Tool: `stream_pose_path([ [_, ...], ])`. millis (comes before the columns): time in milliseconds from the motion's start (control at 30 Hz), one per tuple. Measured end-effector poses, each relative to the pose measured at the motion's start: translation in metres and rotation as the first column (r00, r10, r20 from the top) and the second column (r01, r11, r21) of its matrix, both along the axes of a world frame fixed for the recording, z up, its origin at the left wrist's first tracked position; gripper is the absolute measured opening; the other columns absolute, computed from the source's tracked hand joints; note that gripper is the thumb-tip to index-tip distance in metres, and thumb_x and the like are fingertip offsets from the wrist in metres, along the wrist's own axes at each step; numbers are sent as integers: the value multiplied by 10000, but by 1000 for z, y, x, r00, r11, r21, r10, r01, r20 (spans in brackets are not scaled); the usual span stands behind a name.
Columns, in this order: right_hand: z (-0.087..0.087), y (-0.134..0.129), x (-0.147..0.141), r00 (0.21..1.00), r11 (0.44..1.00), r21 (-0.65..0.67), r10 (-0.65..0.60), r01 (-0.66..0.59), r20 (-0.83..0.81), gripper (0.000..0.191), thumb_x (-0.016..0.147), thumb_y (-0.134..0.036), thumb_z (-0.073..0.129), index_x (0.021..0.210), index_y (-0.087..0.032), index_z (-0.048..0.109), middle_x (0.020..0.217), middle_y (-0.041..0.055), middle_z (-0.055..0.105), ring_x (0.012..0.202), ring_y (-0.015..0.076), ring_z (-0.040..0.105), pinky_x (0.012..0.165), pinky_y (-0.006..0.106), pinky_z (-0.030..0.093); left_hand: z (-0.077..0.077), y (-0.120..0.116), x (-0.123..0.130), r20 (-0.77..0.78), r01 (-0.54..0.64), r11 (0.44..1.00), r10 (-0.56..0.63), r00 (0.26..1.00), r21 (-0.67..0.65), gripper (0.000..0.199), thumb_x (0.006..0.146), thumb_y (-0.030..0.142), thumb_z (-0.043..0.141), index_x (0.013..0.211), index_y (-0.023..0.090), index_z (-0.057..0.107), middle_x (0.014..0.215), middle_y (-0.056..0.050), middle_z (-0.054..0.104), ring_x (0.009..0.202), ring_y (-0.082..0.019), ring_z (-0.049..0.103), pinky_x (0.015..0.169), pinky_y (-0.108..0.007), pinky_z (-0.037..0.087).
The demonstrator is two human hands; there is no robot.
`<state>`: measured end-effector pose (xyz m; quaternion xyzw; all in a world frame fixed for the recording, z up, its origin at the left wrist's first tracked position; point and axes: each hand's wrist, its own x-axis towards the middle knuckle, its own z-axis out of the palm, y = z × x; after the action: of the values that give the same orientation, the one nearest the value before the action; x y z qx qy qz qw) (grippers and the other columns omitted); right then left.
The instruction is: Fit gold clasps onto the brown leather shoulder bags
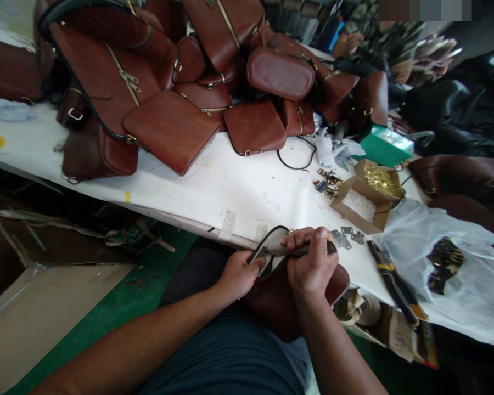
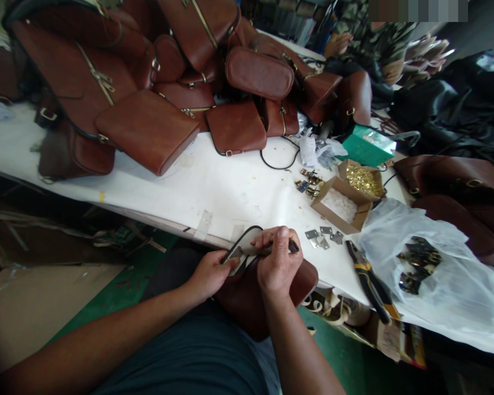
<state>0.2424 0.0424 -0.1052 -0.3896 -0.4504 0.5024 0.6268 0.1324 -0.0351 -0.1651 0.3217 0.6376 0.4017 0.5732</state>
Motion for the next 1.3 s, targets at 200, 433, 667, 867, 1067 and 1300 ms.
stream_pose_path([
  [200, 3, 1, -2, 1000, 999, -35, -3, 2, -27, 393, 1015, -448, 647, 727, -218, 512, 627, -53, 488, 537, 125, 511, 575, 304, 508, 0, 2, -1, 3, 6, 1000, -6, 1000, -7, 359, 820, 503, 627, 698, 166, 617, 618, 29, 471, 611, -133, 414, 587, -261, 317],
  [433, 6, -7, -7, 1000, 1000, 5, 29, -29, 1, 379, 1019, -435, 647, 740, -226, 497, 641, -58, 479, 534, 121, 507, 560, 297, 504, -1, 2, 0, 22, 1, 1000, -1, 1000, -10, 344, 826, 484, 620, 705, 162, 619, 644, 22, 492, 635, -135, 440, 601, -260, 333],
  [667, -3, -16, -7, 984, 987, 121, 85, -104, 156, 329, 1035, -380, 625, 763, -233, 511, 648, -40, 538, 569, 150, 565, 573, 318, 486, 11, 2, -1, 75, 24, 1000, -23, 997, -14, 185, 761, 338, 674, 731, 161, 627, 664, 20, 564, 634, -136, 493, 587, -250, 349],
  [867, 19, -17, -6, 987, 961, 257, 65, -101, 144, 297, 1032, -363, 625, 779, -229, 548, 681, -23, 551, 607, 165, 587, 617, 352, 522, 9, 0, 2, 145, -6, 1000, 8, 989, -18, 167, 735, 299, 709, 707, 165, 613, 659, 31, 563, 624, -127, 501, 595, -242, 361],
  [1067, 20, -27, -6, 970, 927, 339, 86, -161, 227, 244, 1028, -305, 626, 800, -234, 572, 692, -15, 559, 628, 171, 583, 633, 363, 512, 5, -1, 4, 156, -30, 1000, 30, 987, -2, 227, 733, 338, 745, 677, 160, 617, 637, 34, 551, 615, -121, 476, 591, -243, 347],
  [1300, 3, -31, 2, 967, 939, 313, 64, -142, 248, 261, 1043, -379, 595, 821, -246, 562, 725, 1, 580, 687, 193, 607, 681, 397, 525, 8, -1, 5, 155, -20, 1000, 18, 988, 7, 204, 732, 331, 720, 690, 165, 609, 633, 33, 544, 604, -119, 463, 572, -243, 324],
])
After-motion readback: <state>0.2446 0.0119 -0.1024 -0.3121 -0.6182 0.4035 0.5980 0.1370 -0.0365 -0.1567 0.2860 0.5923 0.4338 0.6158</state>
